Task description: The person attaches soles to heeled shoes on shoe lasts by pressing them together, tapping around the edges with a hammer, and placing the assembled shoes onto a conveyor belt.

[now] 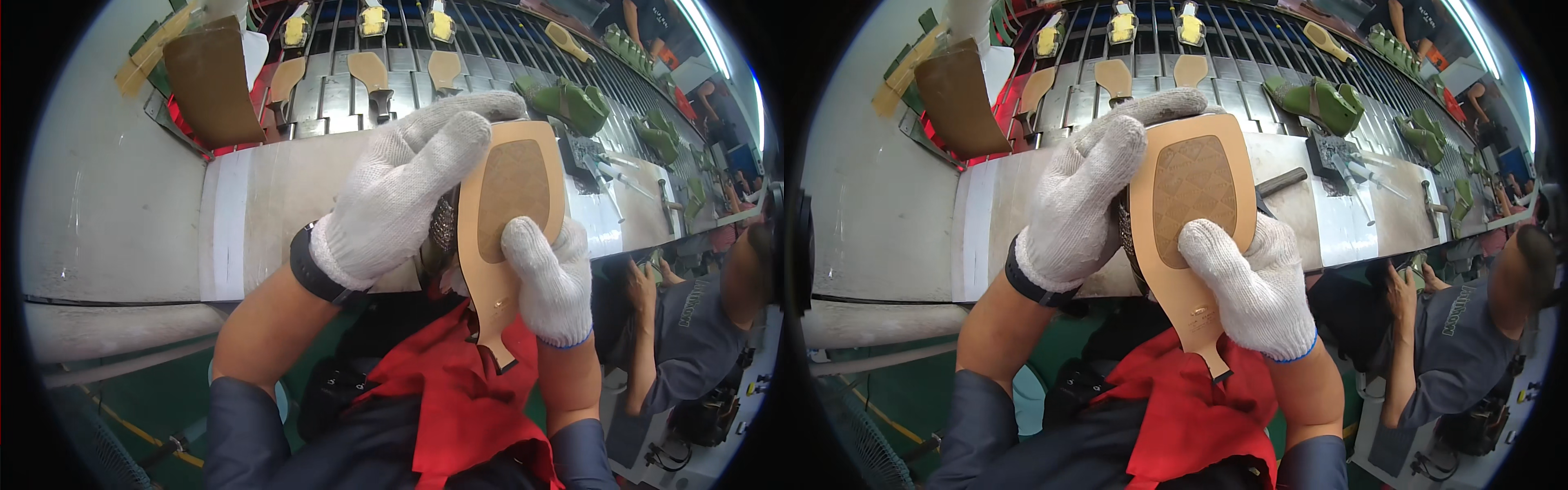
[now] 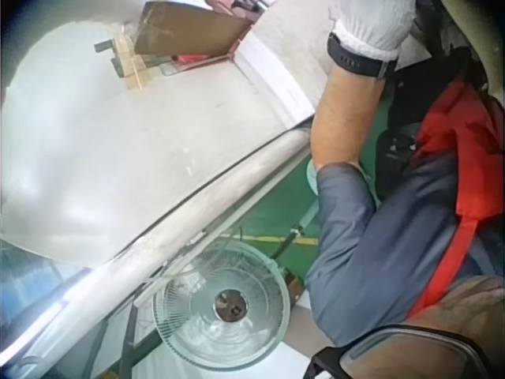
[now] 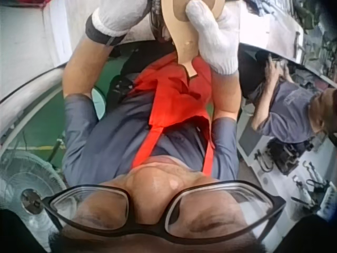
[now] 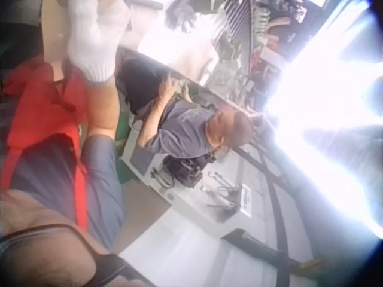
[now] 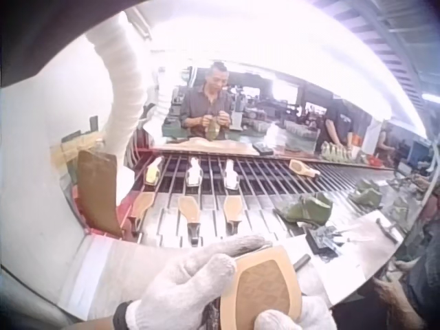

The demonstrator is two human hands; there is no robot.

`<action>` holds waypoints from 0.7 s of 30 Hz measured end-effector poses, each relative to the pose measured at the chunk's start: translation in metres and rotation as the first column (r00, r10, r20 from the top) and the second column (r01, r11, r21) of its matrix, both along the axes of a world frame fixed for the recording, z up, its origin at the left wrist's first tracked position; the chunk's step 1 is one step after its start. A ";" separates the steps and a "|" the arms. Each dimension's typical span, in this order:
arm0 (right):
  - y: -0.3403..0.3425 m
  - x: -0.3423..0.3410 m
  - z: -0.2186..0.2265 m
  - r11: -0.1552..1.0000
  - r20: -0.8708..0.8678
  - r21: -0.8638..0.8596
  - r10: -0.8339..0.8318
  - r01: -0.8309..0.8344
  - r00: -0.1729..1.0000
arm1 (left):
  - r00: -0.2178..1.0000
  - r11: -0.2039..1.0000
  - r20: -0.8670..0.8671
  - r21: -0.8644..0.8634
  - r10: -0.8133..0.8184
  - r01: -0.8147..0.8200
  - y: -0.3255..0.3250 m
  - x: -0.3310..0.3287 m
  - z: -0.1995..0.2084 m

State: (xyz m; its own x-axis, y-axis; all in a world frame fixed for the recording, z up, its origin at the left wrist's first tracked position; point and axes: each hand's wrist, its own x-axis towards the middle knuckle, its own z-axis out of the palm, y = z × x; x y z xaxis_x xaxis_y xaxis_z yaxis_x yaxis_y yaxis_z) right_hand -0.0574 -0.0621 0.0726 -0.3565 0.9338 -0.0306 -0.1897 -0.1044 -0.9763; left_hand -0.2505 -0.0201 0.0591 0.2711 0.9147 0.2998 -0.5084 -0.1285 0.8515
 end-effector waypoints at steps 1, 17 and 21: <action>0.001 -0.001 0.000 0.999 0.034 0.022 -0.033 0.032 0.999 | 0.998 1.000 0.059 -0.015 -0.014 0.015 0.002 0.000 -0.002; -0.016 -0.002 -0.009 0.976 0.210 0.203 0.036 -0.080 0.977 | 0.987 0.979 -0.066 0.152 0.146 -0.135 -0.044 -0.016 -0.005; -0.034 -0.006 -0.012 0.944 0.283 0.327 -0.058 -0.039 0.957 | 0.952 0.946 -0.097 0.179 0.290 -0.270 -0.072 -0.021 -0.003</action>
State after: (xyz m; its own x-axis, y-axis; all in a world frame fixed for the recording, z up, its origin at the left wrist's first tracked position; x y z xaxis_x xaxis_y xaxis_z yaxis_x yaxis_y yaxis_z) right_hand -0.0638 -0.0966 0.0606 -0.3690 0.9125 0.1766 0.1017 0.2285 -0.9682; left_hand -0.2718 -0.0918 0.0558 0.0547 0.9006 0.4312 -0.3270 -0.3918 0.8600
